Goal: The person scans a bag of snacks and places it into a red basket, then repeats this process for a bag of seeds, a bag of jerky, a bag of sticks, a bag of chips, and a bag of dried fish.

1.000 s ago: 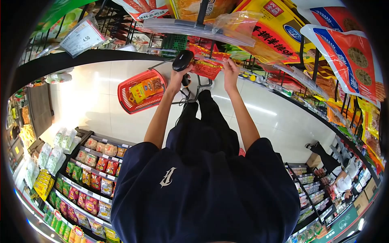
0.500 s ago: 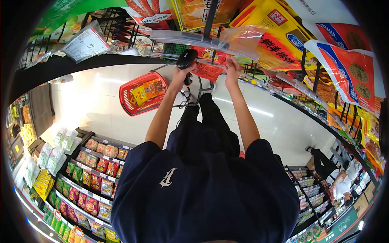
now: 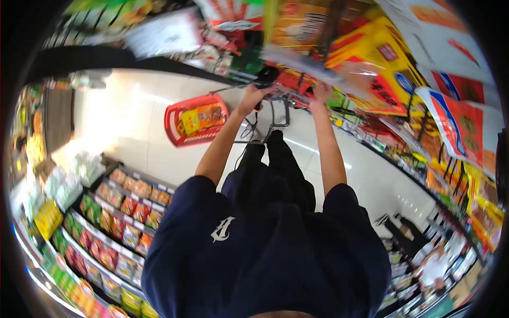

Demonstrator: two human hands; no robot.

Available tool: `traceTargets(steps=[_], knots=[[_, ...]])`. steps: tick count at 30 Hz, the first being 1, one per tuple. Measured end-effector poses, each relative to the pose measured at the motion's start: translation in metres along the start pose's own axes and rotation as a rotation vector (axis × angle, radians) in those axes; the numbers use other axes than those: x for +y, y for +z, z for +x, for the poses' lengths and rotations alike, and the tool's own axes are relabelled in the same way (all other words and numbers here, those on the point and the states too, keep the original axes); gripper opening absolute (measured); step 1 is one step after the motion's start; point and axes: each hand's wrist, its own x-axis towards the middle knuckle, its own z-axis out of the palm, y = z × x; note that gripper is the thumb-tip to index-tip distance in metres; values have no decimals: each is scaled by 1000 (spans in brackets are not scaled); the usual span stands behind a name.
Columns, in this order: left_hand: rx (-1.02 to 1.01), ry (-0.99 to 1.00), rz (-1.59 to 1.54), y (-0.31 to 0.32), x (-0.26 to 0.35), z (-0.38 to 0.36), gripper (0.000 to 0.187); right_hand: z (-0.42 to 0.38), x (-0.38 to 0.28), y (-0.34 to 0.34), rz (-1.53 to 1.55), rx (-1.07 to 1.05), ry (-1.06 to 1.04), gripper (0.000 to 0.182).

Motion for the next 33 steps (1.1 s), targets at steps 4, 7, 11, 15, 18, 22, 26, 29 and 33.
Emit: traceTargets(steps=[4, 7, 11, 15, 18, 22, 26, 29, 33], knots=[[17, 2, 62, -22, -28, -28, 29, -26, -32, 4, -79, -219, 33, 41], [53, -49, 87, -25, -35, -70, 28, -45, -62, 0, -249, -257, 215, 49], [28, -21, 129, -26, -30, -131, 27, -70, -54, -31, -403, -450, 395, 56], [115, 101, 177, -33, -36, -169, 33, -121, -48, -46, -428, -599, 588, 50], [134, 121, 121, -44, -36, -196, 34, -158, -36, -64, -445, -606, 678, 45], [191, 221, 206, -68, -58, -208, 38, -200, -39, -77, -349, -614, 750, 35], [200, 131, 211, -89, -50, -242, 35, -231, -46, -95, -303, -610, 747, 39], [205, 78, 160, -102, -58, -270, 33, -241, -52, -117, -224, -589, 727, 40], [275, 74, 188, -125, -68, -321, 36, -242, -48, -158, -67, -463, 736, 38]])
